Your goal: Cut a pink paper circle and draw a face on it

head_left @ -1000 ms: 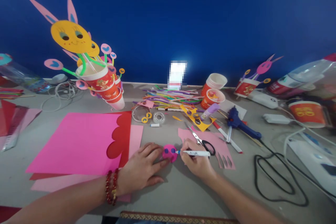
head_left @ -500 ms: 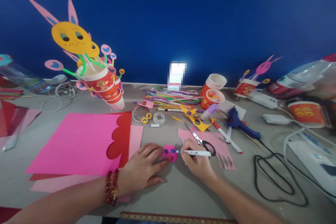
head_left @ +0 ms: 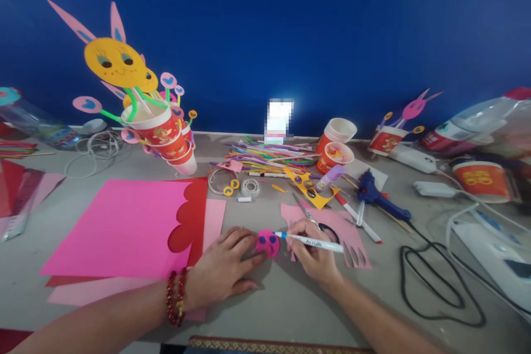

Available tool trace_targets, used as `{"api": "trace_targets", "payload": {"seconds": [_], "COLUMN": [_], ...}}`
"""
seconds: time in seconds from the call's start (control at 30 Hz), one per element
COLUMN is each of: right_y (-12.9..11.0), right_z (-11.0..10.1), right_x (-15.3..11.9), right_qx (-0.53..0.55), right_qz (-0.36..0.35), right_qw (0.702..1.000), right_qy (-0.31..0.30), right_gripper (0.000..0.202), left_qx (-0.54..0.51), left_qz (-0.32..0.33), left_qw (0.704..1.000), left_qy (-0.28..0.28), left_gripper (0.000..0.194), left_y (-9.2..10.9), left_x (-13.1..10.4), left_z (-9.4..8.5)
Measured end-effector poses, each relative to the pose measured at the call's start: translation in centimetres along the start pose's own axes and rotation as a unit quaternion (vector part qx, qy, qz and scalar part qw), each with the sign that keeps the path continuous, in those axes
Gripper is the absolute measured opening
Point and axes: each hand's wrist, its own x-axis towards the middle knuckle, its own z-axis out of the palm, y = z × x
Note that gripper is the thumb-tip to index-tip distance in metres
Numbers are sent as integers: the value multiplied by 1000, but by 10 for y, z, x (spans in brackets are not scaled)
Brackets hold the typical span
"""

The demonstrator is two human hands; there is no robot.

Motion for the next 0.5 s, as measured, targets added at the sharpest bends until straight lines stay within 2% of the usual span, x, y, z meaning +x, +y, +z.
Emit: {"api": "trace_targets", "payload": {"seconds": [0.2,0.5], "right_y": [0,-2], "right_z": [0,-3], "right_x": [-4,-7], "right_qx": [44,27], "right_qz": [26,-18], "right_qw": [999,999], "right_qy": [17,21], "right_gripper": [9,9], "left_qx": [1,-20], "left_qz": [-1,-12], "left_qw": [1000,1000], "left_qy": [17,15], "left_gripper": [51,53], "left_y": [-1,2], "left_x": [-1,-1], "left_z": [1,-1]}}
